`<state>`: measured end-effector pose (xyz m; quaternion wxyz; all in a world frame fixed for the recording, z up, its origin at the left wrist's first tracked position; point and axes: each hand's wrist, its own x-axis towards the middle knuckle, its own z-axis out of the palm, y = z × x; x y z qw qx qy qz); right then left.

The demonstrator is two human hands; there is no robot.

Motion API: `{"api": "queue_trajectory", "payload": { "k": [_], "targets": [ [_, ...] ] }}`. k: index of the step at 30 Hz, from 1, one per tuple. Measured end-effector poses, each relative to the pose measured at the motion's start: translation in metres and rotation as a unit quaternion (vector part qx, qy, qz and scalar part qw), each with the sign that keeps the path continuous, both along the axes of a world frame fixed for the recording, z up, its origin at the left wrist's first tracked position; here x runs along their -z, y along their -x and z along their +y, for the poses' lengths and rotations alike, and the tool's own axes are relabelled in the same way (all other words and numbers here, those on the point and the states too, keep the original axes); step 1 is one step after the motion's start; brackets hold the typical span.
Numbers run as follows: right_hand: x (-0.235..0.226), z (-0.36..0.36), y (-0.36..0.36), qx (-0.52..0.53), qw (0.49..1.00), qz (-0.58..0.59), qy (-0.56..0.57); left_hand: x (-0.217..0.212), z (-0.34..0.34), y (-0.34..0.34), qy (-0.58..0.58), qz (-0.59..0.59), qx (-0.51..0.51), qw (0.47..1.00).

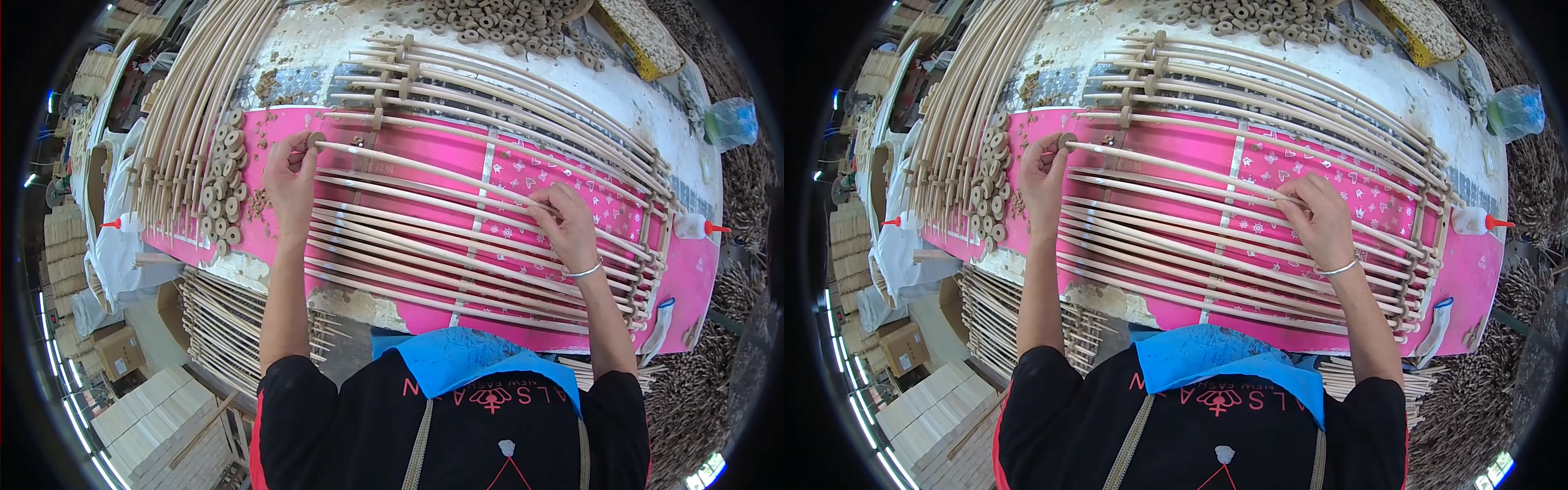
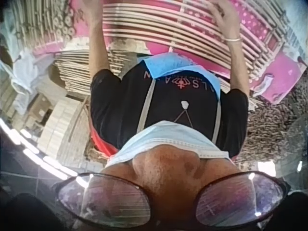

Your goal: Assembling a wooden structure by applying glue to rods and sliding wooden rings into place.

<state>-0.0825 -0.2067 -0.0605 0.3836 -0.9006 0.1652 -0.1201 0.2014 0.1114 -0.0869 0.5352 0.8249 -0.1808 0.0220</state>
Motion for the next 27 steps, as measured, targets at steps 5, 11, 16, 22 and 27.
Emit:
{"api": "queue_trajectory", "payload": {
  "k": [5,11,16,22,27],
  "targets": [
    [-0.003,-0.002,0.0,-0.007,1.0,-0.001,0.028,-0.003,-0.011,0.008,0.0,-0.025,0.015,1.0],
    [-0.008,0.002,-0.017,-0.002,0.997,-0.057,0.043,-0.012,-0.034,0.03,-0.052,-0.058,0.029,0.997],
    [-0.003,-0.008,-0.02,-0.007,0.997,-0.035,0.065,-0.007,-0.043,0.033,-0.064,-0.089,0.034,0.993],
    [0.005,-0.011,-0.024,-0.007,0.992,-0.03,0.119,-0.003,-0.052,0.036,-0.078,-0.083,0.035,0.993],
    [0.012,-0.015,-0.024,-0.004,0.997,0.012,0.073,0.003,-0.057,0.039,-0.113,-0.095,0.03,0.989]
  ]
}}
